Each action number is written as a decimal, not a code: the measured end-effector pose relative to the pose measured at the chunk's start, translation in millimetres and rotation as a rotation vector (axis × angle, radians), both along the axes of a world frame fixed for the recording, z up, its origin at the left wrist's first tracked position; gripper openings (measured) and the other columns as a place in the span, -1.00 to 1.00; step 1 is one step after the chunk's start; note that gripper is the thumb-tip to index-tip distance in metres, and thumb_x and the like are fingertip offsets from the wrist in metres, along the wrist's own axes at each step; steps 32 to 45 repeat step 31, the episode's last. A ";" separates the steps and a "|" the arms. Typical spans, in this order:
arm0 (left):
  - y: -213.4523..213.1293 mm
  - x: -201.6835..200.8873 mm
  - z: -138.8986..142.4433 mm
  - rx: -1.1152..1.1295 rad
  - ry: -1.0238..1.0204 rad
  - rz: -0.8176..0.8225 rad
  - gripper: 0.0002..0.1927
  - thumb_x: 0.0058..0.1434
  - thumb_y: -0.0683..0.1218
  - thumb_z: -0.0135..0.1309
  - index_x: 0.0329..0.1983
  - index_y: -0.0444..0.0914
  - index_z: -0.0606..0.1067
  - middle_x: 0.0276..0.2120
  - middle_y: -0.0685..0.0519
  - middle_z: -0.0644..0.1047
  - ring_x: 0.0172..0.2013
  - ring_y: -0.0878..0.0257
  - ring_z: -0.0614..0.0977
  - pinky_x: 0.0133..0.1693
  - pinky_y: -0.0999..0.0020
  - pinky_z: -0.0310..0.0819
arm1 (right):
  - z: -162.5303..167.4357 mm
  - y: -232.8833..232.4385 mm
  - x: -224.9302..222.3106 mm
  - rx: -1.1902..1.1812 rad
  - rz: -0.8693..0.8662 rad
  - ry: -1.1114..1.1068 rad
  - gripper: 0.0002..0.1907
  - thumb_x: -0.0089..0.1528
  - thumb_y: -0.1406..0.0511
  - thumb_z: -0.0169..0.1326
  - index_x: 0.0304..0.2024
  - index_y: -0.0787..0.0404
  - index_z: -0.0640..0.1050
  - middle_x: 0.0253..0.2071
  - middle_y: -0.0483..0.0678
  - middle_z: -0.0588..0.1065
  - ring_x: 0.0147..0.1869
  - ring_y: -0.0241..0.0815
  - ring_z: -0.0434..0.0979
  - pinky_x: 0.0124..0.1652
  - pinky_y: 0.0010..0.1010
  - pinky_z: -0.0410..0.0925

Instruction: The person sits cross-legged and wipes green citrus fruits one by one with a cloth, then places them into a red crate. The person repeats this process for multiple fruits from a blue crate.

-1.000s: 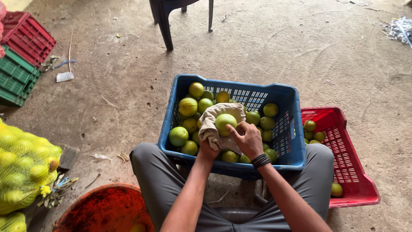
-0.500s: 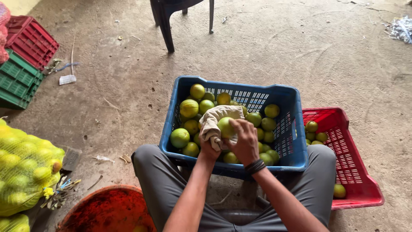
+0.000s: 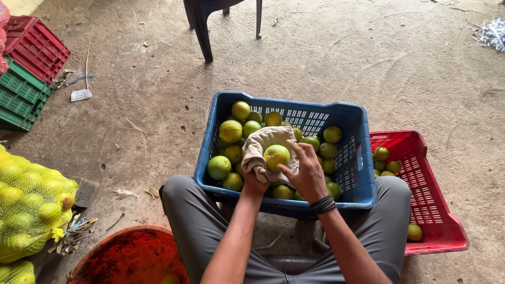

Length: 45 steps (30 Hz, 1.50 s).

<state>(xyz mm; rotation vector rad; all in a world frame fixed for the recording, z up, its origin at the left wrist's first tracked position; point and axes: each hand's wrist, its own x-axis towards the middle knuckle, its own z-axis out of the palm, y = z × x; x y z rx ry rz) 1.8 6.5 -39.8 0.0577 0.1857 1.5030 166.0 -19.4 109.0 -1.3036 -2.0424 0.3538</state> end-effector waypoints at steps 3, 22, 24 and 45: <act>-3.3 1.9 8.1 0.002 0.033 -0.007 -0.51 0.42 0.19 -0.27 0.17 -0.19 0.41 -0.04 -0.01 0.53 -0.07 0.14 0.63 -0.04 0.10 0.61 | -1.2 -2.5 -6.3 0.266 0.097 -0.145 -0.12 -0.14 0.22 0.46 0.24 0.06 0.45 0.12 0.02 0.44 0.12 0.10 0.53 0.07 -0.14 0.46; -1.1 2.7 7.0 0.067 0.107 -0.002 -0.54 0.45 0.10 -0.21 0.26 -0.25 0.37 0.07 -0.05 0.52 0.03 0.13 0.61 0.08 0.14 0.60 | 6.7 -2.7 -10.1 -0.023 -0.080 -0.073 -0.30 0.15 -0.11 0.21 0.09 0.27 0.50 -0.07 0.08 0.51 -0.15 -0.02 0.61 -0.19 -0.19 0.51; -6.2 3.6 22.4 0.092 0.313 0.074 -0.53 0.43 0.04 -0.19 0.30 -0.27 0.35 0.14 -0.04 0.51 0.10 0.16 0.60 0.16 0.16 0.58 | 4.3 -4.4 -13.0 0.378 0.049 -0.081 -0.19 0.05 -0.09 0.29 0.15 0.30 0.47 0.01 0.13 0.48 -0.04 0.07 0.60 -0.12 -0.21 0.52; -57.6 5.8 57.7 0.052 -0.009 -0.108 -0.44 0.39 0.19 -0.20 0.25 -0.27 0.37 0.07 -0.10 0.52 0.02 0.06 0.62 0.03 0.11 0.60 | -12.5 18.7 0.4 -0.534 -0.209 -0.135 -0.31 0.18 -0.24 0.19 0.09 0.09 0.59 0.04 -0.03 0.63 0.02 -0.15 0.71 0.04 -0.38 0.55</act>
